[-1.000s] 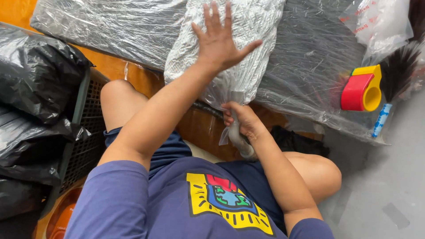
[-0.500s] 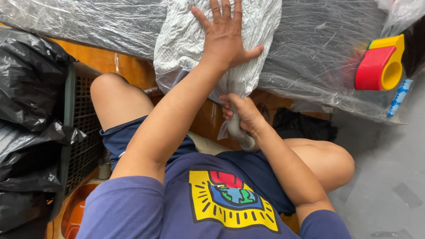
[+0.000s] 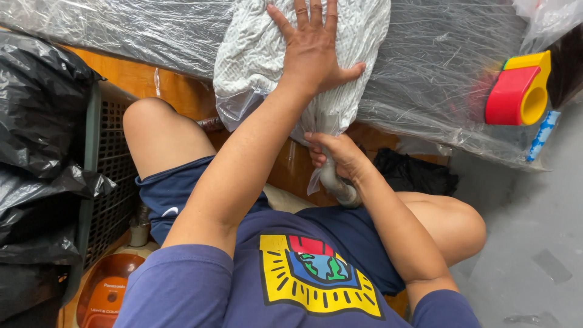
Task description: Compressing foam material inside a plastic bag using a vacuum cleaner and sealing it with tape.
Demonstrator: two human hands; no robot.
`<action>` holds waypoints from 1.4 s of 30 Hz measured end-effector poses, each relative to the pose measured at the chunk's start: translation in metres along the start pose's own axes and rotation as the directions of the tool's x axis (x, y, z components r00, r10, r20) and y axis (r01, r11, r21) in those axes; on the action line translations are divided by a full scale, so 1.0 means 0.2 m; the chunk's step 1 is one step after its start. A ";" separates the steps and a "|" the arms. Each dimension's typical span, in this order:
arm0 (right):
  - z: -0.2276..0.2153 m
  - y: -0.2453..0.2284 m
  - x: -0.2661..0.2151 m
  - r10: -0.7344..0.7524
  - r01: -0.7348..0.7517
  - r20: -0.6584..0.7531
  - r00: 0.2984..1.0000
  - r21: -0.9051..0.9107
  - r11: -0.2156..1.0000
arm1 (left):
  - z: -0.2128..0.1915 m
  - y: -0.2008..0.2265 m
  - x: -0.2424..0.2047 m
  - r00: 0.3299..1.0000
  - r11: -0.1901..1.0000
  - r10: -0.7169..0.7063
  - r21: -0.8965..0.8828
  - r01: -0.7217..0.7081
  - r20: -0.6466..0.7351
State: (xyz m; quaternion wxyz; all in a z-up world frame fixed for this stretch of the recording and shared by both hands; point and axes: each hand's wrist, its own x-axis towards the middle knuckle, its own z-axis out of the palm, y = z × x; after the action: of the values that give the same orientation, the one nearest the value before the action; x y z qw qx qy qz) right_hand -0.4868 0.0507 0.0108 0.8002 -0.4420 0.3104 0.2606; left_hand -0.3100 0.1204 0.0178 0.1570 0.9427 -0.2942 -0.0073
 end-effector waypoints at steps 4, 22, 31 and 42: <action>0.00 0.00 0.01 0.002 -0.004 -0.026 1.000 -0.047 0.999 | -0.07 0.01 -0.01 0.998 1.000 -0.009 -0.015 0.010 0.069; -0.03 0.02 0.03 -0.025 0.024 0.035 0.999 0.004 1.000 | 0.03 -0.03 0.02 0.999 0.999 0.025 0.027 -0.026 0.031; -0.05 0.08 0.09 -0.107 0.108 -0.047 0.993 0.020 0.994 | -0.13 0.04 -0.03 0.994 0.997 -0.069 -0.010 0.071 0.086; -0.10 0.12 0.12 -0.151 0.152 -0.066 0.986 0.016 0.988 | -0.16 0.05 -0.05 0.994 0.997 -0.079 -0.011 0.080 0.073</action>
State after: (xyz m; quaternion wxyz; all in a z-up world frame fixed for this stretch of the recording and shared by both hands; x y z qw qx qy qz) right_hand -0.4930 0.0481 -0.0280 0.8118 -0.4642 0.3042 0.1814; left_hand -0.3198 0.1278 0.0510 0.1523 0.9517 -0.2617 -0.0501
